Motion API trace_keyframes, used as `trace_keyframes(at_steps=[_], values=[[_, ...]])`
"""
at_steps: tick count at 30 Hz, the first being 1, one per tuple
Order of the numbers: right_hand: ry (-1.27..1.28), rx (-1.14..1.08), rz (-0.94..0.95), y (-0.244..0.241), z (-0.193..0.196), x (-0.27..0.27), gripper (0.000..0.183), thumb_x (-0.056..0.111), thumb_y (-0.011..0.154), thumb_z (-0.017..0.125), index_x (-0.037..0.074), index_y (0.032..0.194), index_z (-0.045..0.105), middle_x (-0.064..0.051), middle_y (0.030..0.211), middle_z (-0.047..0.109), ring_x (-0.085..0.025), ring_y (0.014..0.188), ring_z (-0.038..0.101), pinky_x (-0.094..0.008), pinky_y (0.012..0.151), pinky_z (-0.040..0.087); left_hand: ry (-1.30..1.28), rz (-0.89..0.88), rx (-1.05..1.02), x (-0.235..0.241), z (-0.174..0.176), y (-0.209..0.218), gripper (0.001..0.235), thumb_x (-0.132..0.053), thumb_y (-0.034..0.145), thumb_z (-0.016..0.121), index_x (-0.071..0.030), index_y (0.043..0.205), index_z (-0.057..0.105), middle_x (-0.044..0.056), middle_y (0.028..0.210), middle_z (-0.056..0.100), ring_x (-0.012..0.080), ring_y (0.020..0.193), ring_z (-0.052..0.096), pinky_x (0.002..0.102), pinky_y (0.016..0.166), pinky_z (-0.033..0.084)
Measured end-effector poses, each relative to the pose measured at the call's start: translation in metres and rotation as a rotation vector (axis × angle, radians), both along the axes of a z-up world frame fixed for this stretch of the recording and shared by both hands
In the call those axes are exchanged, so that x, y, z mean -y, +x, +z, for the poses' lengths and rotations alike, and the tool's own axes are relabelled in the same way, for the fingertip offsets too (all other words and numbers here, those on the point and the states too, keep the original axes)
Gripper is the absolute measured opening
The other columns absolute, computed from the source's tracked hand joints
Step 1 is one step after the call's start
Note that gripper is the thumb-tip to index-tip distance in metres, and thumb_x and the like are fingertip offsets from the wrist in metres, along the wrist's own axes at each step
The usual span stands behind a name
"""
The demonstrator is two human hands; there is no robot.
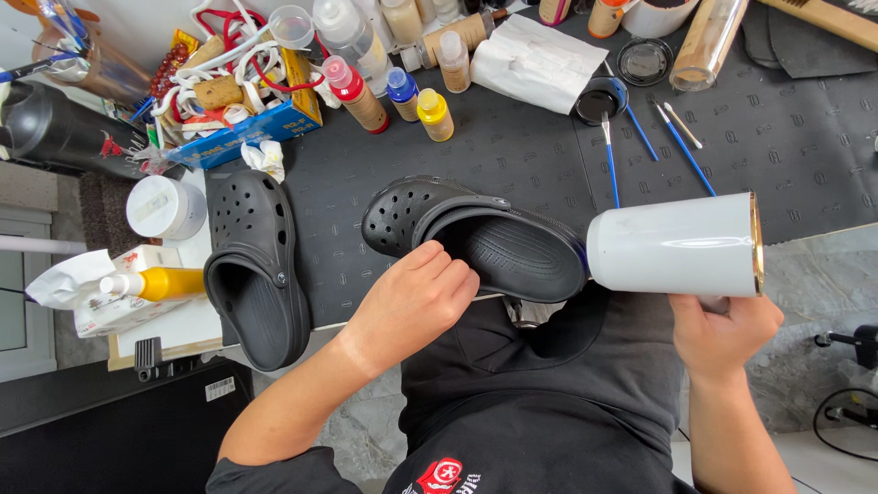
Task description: The person uses a hairdryer to heat a black foam shoe and then applies a black liquid to the inner rim and heel strap using a small brush.
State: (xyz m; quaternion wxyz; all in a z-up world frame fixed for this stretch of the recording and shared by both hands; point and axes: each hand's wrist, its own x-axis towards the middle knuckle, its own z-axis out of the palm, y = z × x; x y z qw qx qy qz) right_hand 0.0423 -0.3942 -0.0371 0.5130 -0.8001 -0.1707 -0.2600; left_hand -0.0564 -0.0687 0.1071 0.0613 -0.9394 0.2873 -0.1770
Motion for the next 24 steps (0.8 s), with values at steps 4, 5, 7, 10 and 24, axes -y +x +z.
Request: trace_keyframes(at_steps=[4, 5, 7, 10, 24], values=[[0.021, 0.021, -0.002, -0.002, 0.006, -0.002, 0.031, 0.020, 0.101, 0.089, -0.003, 0.113, 0.072, -0.009, 0.091, 0.073, -0.013, 0.074, 0.067, -0.022, 0.071, 0.050, -0.016, -0.002, 0.012, 0.000, 0.000, 0.000, 0.007, -0.010, 0.077, 0.067, -0.008, 0.083, 0.064, 0.004, 0.079, 0.053, 0.0194, 0.080, 0.057, 0.031, 0.087, 0.048], [0.034, 0.015, -0.002, -0.003, 0.006, -0.002, 0.031, 0.019, 0.101, 0.089, -0.004, 0.114, 0.073, -0.010, 0.092, 0.074, -0.013, 0.074, 0.067, -0.022, 0.071, 0.051, -0.018, 0.000, 0.013, -0.001, 0.001, 0.000, 0.007, -0.010, 0.077, 0.066, -0.008, 0.083, 0.064, 0.004, 0.079, 0.053, 0.0195, 0.080, 0.057, 0.031, 0.087, 0.048], [0.013, 0.123, 0.015, -0.004, 0.004, -0.002, 0.023, 0.013, 0.108, 0.081, -0.005, 0.119, 0.070, -0.013, 0.108, 0.077, -0.018, 0.094, 0.075, -0.023, 0.084, 0.054, -0.011, 0.002, 0.016, -0.002, 0.001, 0.001, 0.007, -0.010, 0.077, 0.067, -0.008, 0.083, 0.064, 0.004, 0.080, 0.053, 0.0195, 0.080, 0.057, 0.031, 0.087, 0.048], [-0.012, 0.216, -0.004, -0.003, 0.001, -0.001, 0.023, 0.012, 0.109, 0.076, -0.006, 0.121, 0.071, -0.015, 0.113, 0.077, -0.022, 0.103, 0.078, -0.027, 0.090, 0.058, 0.002, 0.002, 0.018, -0.003, 0.001, 0.002, 0.008, -0.010, 0.076, 0.067, -0.007, 0.083, 0.064, 0.004, 0.079, 0.053, 0.0196, 0.080, 0.057, 0.031, 0.086, 0.048], [0.000, 0.391, 0.111, 0.000, -0.064, 0.010, 0.039, 0.020, 0.092, 0.079, -0.005, 0.118, 0.063, -0.020, 0.111, 0.068, -0.029, 0.095, 0.070, -0.037, 0.080, 0.056, -0.082, -0.014, 0.006, -0.009, 0.005, 0.013, 0.007, -0.007, 0.077, 0.067, -0.007, 0.083, 0.065, 0.004, 0.077, 0.055, 0.0200, 0.077, 0.058, 0.031, 0.084, 0.049]])
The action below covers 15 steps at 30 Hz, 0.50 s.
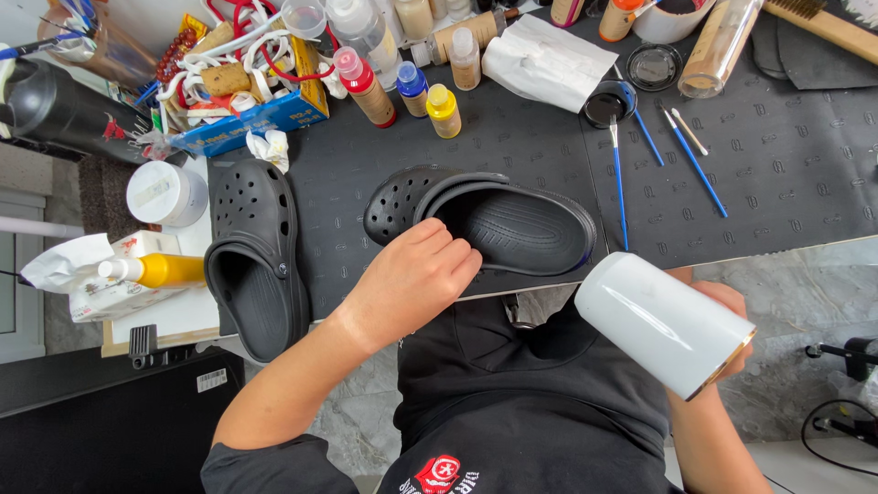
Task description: The person uses a hairdryer to heat a black foam shoe and then applies a black liquid to the inner rim and heel strap using a small brush.
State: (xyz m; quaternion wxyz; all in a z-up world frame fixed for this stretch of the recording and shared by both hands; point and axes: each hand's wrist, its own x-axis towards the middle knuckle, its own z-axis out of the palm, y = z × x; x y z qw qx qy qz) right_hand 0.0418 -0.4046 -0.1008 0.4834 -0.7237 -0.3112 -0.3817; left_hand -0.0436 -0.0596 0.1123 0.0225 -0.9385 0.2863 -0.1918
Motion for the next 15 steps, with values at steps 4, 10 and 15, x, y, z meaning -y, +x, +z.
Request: trace_keyframes(at_steps=[4, 10, 15], values=[[0.094, -0.024, 0.123, -0.002, -0.001, -0.006, 0.041, 0.022, 0.092, 0.077, -0.002, 0.119, 0.058, -0.021, 0.112, 0.066, -0.029, 0.095, 0.066, -0.038, 0.083, 0.055, -0.014, -0.003, -0.029, -0.002, -0.001, 0.003, 0.005, -0.006, 0.078, 0.068, -0.006, 0.083, 0.065, 0.004, 0.077, 0.056, 0.0208, 0.078, 0.058, 0.032, 0.084, 0.049], [0.046, -0.025, 0.127, -0.007, 0.009, -0.016, 0.040, 0.019, 0.093, 0.078, 0.001, 0.121, 0.055, -0.020, 0.111, 0.066, -0.030, 0.095, 0.065, -0.041, 0.085, 0.054, -0.025, -0.026, -0.106, -0.007, 0.000, 0.015, 0.008, -0.005, 0.075, 0.068, -0.006, 0.084, 0.067, 0.005, 0.080, 0.058, 0.0234, 0.080, 0.059, 0.034, 0.085, 0.049], [0.030, 0.012, 0.129, -0.005, 0.027, -0.025, 0.041, 0.020, 0.092, 0.077, 0.001, 0.121, 0.054, -0.021, 0.108, 0.066, -0.030, 0.096, 0.064, -0.041, 0.081, 0.052, -0.035, -0.028, -0.131, -0.008, -0.002, 0.021, 0.010, -0.004, 0.074, 0.068, -0.006, 0.084, 0.068, 0.005, 0.081, 0.058, 0.0242, 0.083, 0.060, 0.034, 0.086, 0.049]])
